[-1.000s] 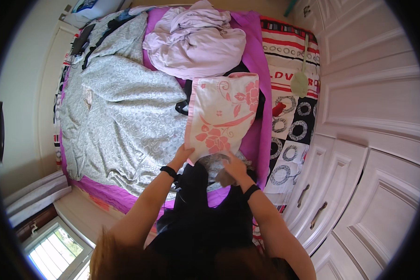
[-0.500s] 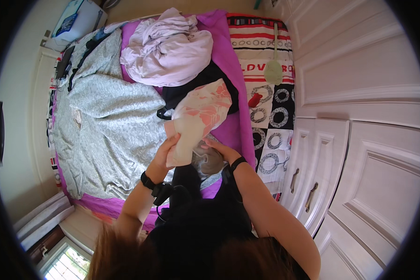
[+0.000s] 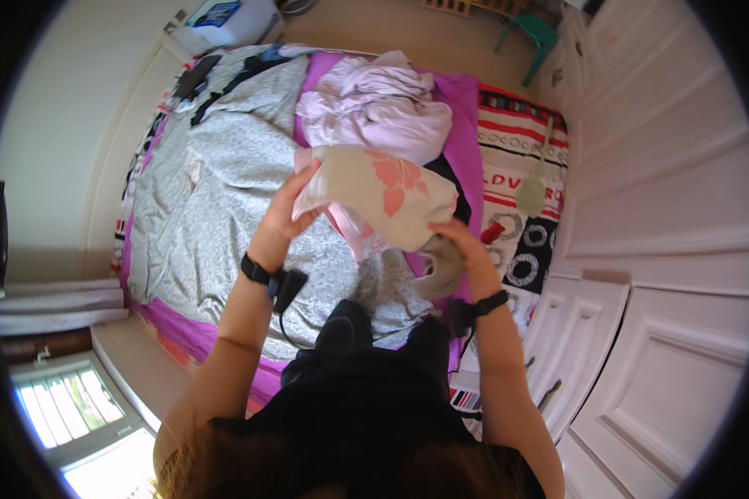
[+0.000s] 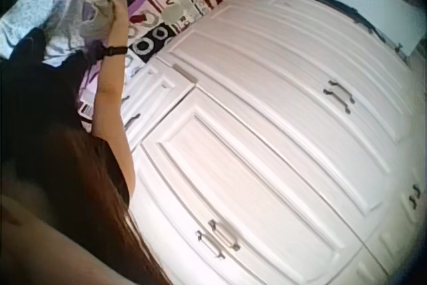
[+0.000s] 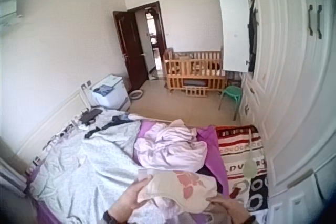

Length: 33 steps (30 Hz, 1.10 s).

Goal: Cleaning the surfaces of a wardrobe and organizing items inside drawers and shelves.

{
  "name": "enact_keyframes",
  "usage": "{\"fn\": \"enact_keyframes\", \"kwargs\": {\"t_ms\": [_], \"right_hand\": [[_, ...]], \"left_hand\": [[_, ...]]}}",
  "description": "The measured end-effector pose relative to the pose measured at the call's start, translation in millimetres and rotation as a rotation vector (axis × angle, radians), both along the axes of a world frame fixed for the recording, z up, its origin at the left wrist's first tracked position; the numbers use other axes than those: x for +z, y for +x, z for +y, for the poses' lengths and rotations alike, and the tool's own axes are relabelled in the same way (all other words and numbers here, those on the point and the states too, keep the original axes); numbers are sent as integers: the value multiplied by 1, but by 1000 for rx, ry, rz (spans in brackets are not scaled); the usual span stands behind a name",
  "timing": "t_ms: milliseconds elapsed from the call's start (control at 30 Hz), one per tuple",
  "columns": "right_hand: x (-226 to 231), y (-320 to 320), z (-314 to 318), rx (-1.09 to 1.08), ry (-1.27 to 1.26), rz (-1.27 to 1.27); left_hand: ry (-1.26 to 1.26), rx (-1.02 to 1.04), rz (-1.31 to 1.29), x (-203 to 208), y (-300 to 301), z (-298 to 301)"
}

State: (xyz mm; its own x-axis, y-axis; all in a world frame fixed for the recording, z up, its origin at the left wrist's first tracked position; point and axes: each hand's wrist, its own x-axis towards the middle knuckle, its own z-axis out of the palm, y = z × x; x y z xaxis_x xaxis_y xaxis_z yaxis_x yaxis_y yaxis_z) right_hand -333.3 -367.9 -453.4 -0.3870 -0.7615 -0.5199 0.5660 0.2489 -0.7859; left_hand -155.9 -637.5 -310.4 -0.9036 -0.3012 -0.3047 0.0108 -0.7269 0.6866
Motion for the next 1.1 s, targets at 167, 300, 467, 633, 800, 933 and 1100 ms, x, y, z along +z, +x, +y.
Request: {"fn": "enact_keyframes", "kwargs": {"t_ms": [167,300,467,633,800,933,1100], "right_hand": [[112,-60,-23,-236,-102,212],[108,-81,-15,-118,-124,377],[91,-19,27,106,108,466],[31,27,77,502,260,263],[-16,49,100,434,325,-43],[-65,44,107,166,247,-321],[-118,32,70,-155,258,-371]], "left_hand": [[-440,122,-79,25,19,-48],[-568,253,-150,19,44,-56],[-712,216,-454,-26,107,-30],[-735,-260,-461,-127,168,-10],[-98,-343,-706,-185,185,-4],[215,-203,-737,-206,161,-13],[460,-68,-682,-282,141,-34]]}}
